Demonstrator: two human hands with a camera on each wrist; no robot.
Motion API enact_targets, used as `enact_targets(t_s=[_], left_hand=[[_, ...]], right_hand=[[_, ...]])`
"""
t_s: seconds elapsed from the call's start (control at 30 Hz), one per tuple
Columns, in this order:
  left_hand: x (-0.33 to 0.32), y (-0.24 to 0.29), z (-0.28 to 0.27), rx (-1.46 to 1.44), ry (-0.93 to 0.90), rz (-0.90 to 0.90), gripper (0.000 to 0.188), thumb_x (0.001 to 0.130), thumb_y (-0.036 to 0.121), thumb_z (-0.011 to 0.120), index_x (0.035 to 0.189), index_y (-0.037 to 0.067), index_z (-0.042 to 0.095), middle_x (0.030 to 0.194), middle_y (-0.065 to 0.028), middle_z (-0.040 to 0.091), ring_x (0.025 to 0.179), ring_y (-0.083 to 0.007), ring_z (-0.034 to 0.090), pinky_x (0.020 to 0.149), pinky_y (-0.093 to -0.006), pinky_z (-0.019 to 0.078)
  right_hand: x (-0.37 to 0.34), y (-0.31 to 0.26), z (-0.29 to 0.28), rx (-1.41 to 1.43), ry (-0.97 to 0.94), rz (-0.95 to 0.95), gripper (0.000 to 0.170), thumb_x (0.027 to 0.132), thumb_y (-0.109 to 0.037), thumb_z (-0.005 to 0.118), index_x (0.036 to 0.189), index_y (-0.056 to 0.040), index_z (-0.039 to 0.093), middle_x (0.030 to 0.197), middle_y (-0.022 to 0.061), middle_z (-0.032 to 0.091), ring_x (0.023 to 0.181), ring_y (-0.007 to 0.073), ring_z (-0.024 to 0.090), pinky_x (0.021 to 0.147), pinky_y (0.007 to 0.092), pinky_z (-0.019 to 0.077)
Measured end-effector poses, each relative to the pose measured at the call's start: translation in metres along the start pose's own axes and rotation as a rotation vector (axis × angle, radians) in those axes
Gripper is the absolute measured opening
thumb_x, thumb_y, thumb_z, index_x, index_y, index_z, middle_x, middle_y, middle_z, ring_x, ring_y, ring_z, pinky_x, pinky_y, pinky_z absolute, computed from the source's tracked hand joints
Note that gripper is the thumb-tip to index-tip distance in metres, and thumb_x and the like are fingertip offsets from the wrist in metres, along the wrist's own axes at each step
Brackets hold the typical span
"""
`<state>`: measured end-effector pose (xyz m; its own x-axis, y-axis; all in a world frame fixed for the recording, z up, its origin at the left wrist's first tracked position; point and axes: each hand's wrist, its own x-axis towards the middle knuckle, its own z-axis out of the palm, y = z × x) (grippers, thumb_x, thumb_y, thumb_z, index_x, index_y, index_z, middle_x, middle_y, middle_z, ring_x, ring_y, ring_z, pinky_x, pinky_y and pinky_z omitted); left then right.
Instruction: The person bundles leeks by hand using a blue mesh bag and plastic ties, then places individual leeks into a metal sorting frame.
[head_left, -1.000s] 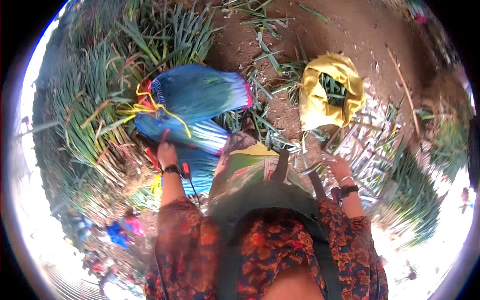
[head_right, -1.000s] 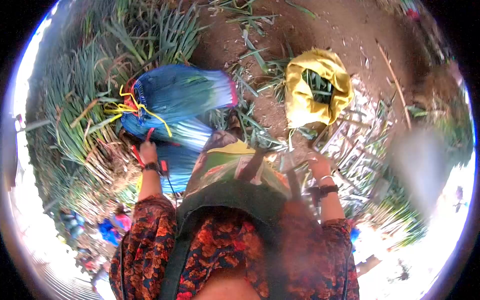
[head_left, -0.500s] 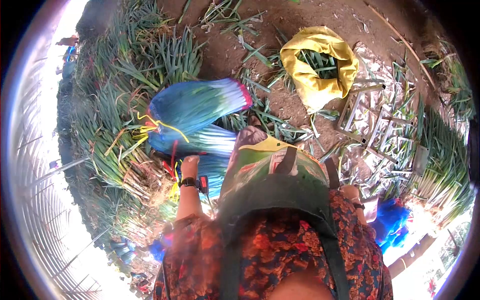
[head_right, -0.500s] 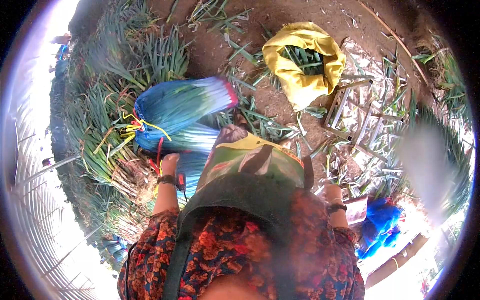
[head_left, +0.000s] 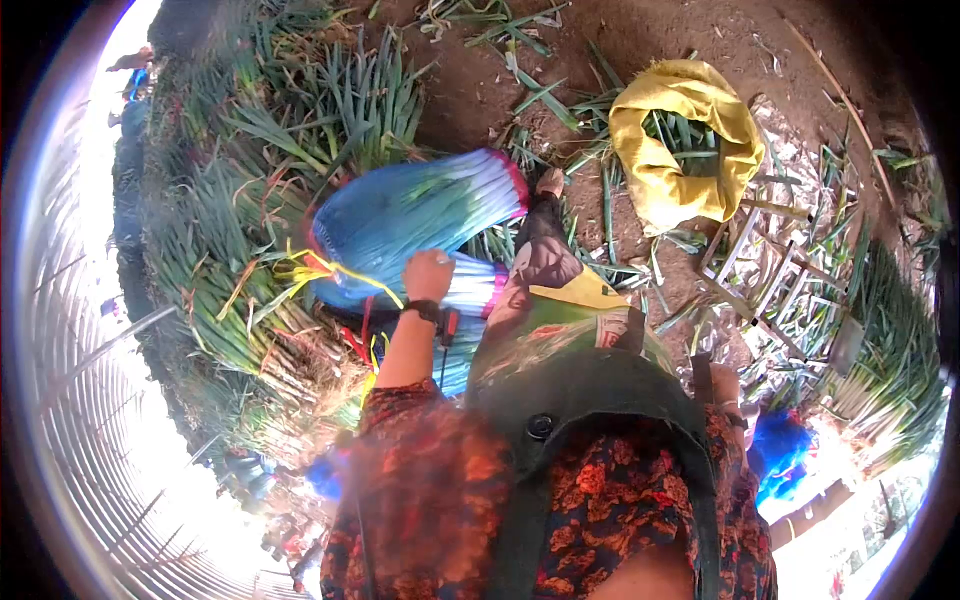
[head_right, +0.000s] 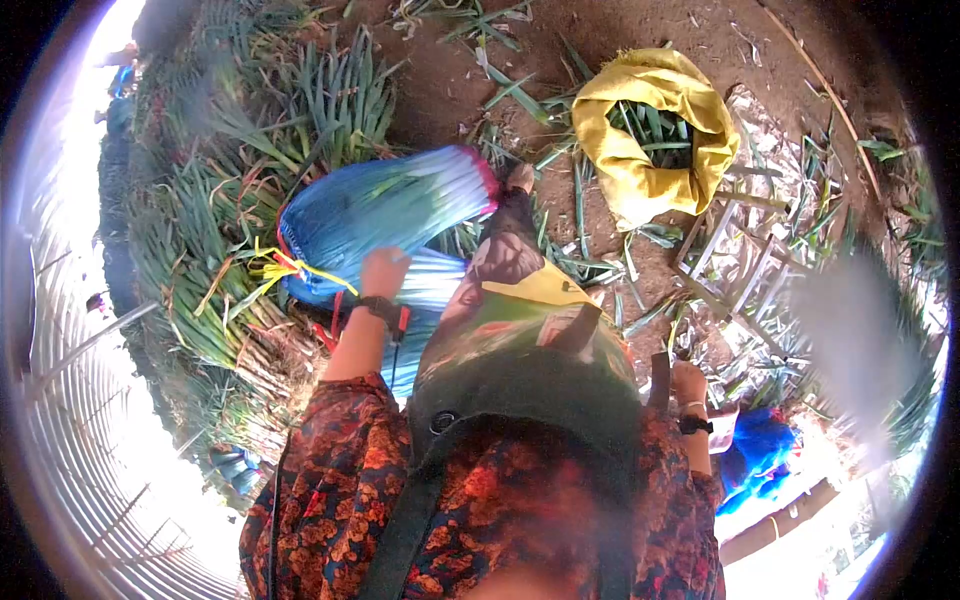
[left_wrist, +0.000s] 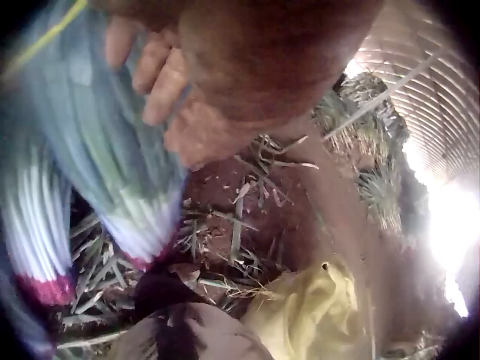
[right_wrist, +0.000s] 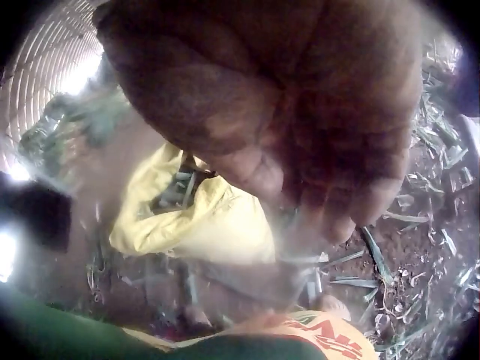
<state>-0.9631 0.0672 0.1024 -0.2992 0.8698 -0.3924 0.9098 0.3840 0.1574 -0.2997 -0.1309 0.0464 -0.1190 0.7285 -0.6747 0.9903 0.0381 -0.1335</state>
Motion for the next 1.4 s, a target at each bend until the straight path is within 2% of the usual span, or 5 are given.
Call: enact_targets(t_s=[0.37, 0.43, 0.6, 1.2, 1.4], left_hand=[[0.176, -0.036, -0.113, 0.44, 0.105, -0.106, 0.058, 0.081, 0.043, 0.064, 0.131, 0.016, 0.051, 0.143, -0.0127, 0.043, 0.136, -0.0348, 0.033, 0.105, -0.0668, 0.0203], [0.178, -0.044, -0.111, 0.449, -0.039, -0.21, 0.066, 0.085, 0.048, 0.058, 0.141, 0.018, 0.042, 0.151, -0.0138, 0.033, 0.139, -0.0369, 0.028, 0.106, -0.0686, 0.0173], [0.169, -0.051, -0.098, 0.504, -0.11, -0.23, 0.068, 0.087, 0.053, 0.053, 0.144, 0.019, 0.038, 0.151, -0.0134, 0.033, 0.14, -0.0374, 0.025, 0.106, -0.068, 0.0178], [0.18, -0.022, -0.122, 0.559, -0.422, -0.327, 0.074, 0.079, 0.05, 0.061, 0.141, 0.015, 0.043, 0.147, -0.0135, 0.04, 0.136, -0.0328, 0.037, 0.108, -0.0487, 0.0342], [0.164, -0.013, -0.086, 0.966, -0.576, 0.293, 0.037, 0.092, 0.034, 0.048, 0.116, 0.009, 0.063, 0.094, -0.0211, 0.068, 0.09, -0.041, 0.064, 0.079, -0.0491, 0.0517]], right_hand=[[0.072, -0.138, -0.194, 0.849, 0.006, 0.186, 0.012, 0.087, -0.014, 0.06, 0.096, -0.0082, 0.063, 0.083, 0.0033, 0.064, 0.063, 0.0157, 0.062, 0.055, 0.0284, 0.0502], [0.09, -0.142, -0.2, 0.153, 0.218, -0.362, 0.013, 0.088, -0.016, 0.06, 0.096, -0.0068, 0.063, 0.086, 0.0025, 0.066, 0.063, 0.0123, 0.061, 0.056, 0.0256, 0.0488], [0.131, -0.233, -0.301, 0.969, -0.265, 0.643, 0.021, 0.089, -0.02, 0.061, 0.099, -0.0034, 0.07, 0.087, 0.0004, 0.066, 0.07, 0.0063, 0.057, 0.058, 0.0227, 0.0453], [0.041, -0.204, -0.207, 1.324, 0.136, 0.69, 0.016, 0.087, -0.014, 0.062, 0.096, -0.0028, 0.068, 0.089, 0.0066, 0.069, 0.07, 0.0154, 0.066, 0.06, 0.0259, 0.0532], [-0.092, -0.212, -0.078, 1.697, 0.241, 1.013, 0.022, 0.086, -0.016, 0.06, 0.101, -0.0025, 0.07, 0.084, 0.0062, 0.069, 0.07, 0.0153, 0.067, 0.061, 0.0291, 0.0539]])
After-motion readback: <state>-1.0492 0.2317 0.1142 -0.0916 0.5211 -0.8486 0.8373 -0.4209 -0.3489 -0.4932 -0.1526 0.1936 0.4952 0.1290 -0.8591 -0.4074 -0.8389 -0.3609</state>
